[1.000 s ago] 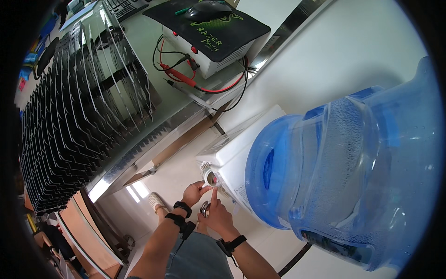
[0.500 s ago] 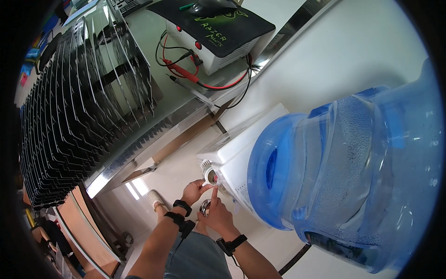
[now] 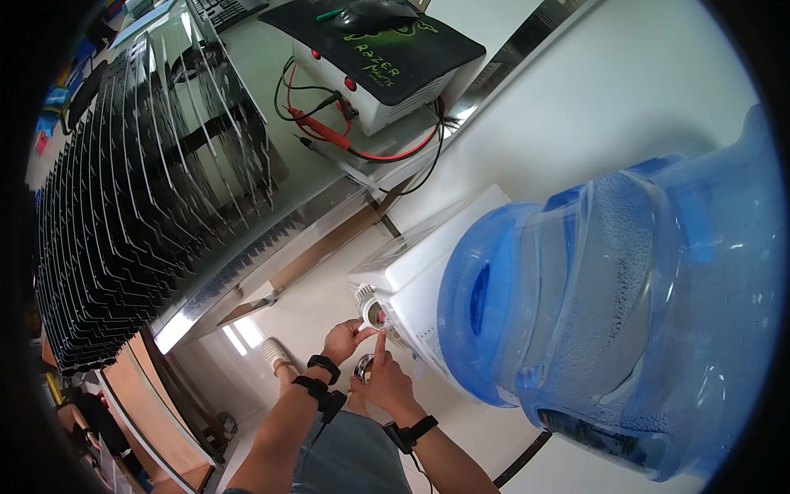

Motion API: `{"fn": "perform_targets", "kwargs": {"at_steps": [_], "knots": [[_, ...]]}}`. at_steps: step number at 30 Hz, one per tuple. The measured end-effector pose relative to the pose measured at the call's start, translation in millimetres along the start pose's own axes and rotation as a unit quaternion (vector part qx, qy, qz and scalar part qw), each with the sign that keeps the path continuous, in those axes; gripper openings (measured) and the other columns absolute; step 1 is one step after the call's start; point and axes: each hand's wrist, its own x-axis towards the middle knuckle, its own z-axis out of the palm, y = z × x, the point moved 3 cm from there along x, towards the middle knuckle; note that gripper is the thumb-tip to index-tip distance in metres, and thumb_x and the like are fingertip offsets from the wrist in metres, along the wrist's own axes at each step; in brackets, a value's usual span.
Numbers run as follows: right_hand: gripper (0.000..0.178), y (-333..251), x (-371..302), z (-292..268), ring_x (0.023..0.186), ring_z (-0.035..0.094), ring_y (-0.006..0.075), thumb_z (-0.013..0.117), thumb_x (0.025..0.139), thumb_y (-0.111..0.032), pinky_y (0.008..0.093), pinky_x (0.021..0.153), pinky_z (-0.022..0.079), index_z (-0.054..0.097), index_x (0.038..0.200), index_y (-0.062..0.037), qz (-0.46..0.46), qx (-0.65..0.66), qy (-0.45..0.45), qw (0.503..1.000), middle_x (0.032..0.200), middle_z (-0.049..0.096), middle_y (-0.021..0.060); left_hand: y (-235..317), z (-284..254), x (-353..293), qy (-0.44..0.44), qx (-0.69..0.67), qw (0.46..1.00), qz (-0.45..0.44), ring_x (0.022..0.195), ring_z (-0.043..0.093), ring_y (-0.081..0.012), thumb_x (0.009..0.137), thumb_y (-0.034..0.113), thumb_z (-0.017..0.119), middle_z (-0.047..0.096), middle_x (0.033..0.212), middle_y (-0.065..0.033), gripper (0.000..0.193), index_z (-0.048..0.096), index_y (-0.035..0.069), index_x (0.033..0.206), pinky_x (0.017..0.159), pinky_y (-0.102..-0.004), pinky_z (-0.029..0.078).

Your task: Assembling small electronic components into metal housings and then getting a drink of water.

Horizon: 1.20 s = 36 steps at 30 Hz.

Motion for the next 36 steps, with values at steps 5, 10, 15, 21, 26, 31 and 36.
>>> {"fn": "perform_targets", "kwargs": {"at_steps": [5,10,15,21,26,31,36], "knots": [[0.116,-1.7,-0.4,1.2,0.100,0.060,0.0380,0.069,0.075,-0.041,0.0427,0.077,0.053,-0.014,0.145,-0.0002,-0.002,-0.001,-0.001,1.000,0.118,0.053,0.0257,-1.8,-1.1,-0.9,0.017,-0.017,1.000,0.013,0.067,0.058,-0.0261,0.086,0.051,0.061,0.064,0.077,-0.0115,0.043,0.067,0.008,0.088,0.064,-0.0359,0.045],[0.117,-0.1,-0.2,2.1,0.098,0.061,0.0359,0.070,0.075,-0.039,0.0417,0.076,0.053,-0.015,0.145,-0.0029,0.004,0.012,0.007,1.000,0.117,0.054,0.0233,3.5,-2.6,-1.8,0.016,-0.014,1.000,0.019,0.064,0.055,-0.0265,0.085,0.052,0.062,0.061,0.073,-0.0121,0.046,0.063,0.006,0.081,0.062,-0.0368,0.044],[0.117,-0.1,-0.3,3.8,0.097,0.062,0.0356,0.071,0.075,-0.039,0.0419,0.076,0.053,-0.016,0.145,-0.0034,0.002,0.011,0.012,1.000,0.116,0.054,0.0228,-0.3,-1.2,-0.6,0.021,0.002,1.000,0.020,0.065,0.056,-0.0274,0.085,0.053,0.061,0.061,0.073,-0.0122,0.046,0.064,0.006,0.083,0.062,-0.0371,0.044],[0.117,-3.0,-0.1,2.1,0.099,0.061,0.0375,0.070,0.075,-0.039,0.0427,0.077,0.052,-0.016,0.145,-0.0022,0.007,0.006,0.012,1.000,0.117,0.054,0.0239,-2.7,0.3,0.3,0.030,0.018,0.999,0.026,0.069,0.059,-0.0294,0.086,0.053,0.060,0.063,0.076,-0.0126,0.046,0.065,0.007,0.086,0.063,-0.0382,0.045],[0.116,-3.0,0.3,1.5,0.101,0.060,0.0380,0.070,0.075,-0.039,0.0427,0.079,0.052,-0.015,0.145,-0.0020,0.013,0.009,0.007,1.000,0.118,0.053,0.0244,2.1,-1.7,-1.4,0.026,0.011,0.999,0.020,0.071,0.060,-0.0298,0.086,0.053,0.060,0.064,0.077,-0.0124,0.045,0.065,0.008,0.087,0.064,-0.0386,0.046],[0.116,-2.2,1.8,2.6,0.102,0.059,0.0380,0.069,0.075,-0.040,0.0426,0.080,0.052,-0.015,0.145,-0.0018,0.014,0.009,0.001,1.000,0.119,0.052,0.0249,-3.3,0.8,1.1,0.015,0.008,1.000,0.008,0.072,0.061,-0.0281,0.086,0.052,0.060,0.065,0.080,-0.0116,0.044,0.066,0.009,0.089,0.065,-0.0377,0.046],[0.116,-3.7,1.1,1.8,0.101,0.059,0.0381,0.069,0.075,-0.040,0.0429,0.080,0.052,-0.015,0.145,-0.0019,0.015,0.011,0.003,1.000,0.119,0.052,0.0252,-6.0,1.3,2.2,0.000,0.031,1.000,-0.005,0.072,0.061,-0.0274,0.086,0.052,0.060,0.066,0.081,-0.0113,0.044,0.066,0.009,0.091,0.065,-0.0371,0.046]]}}
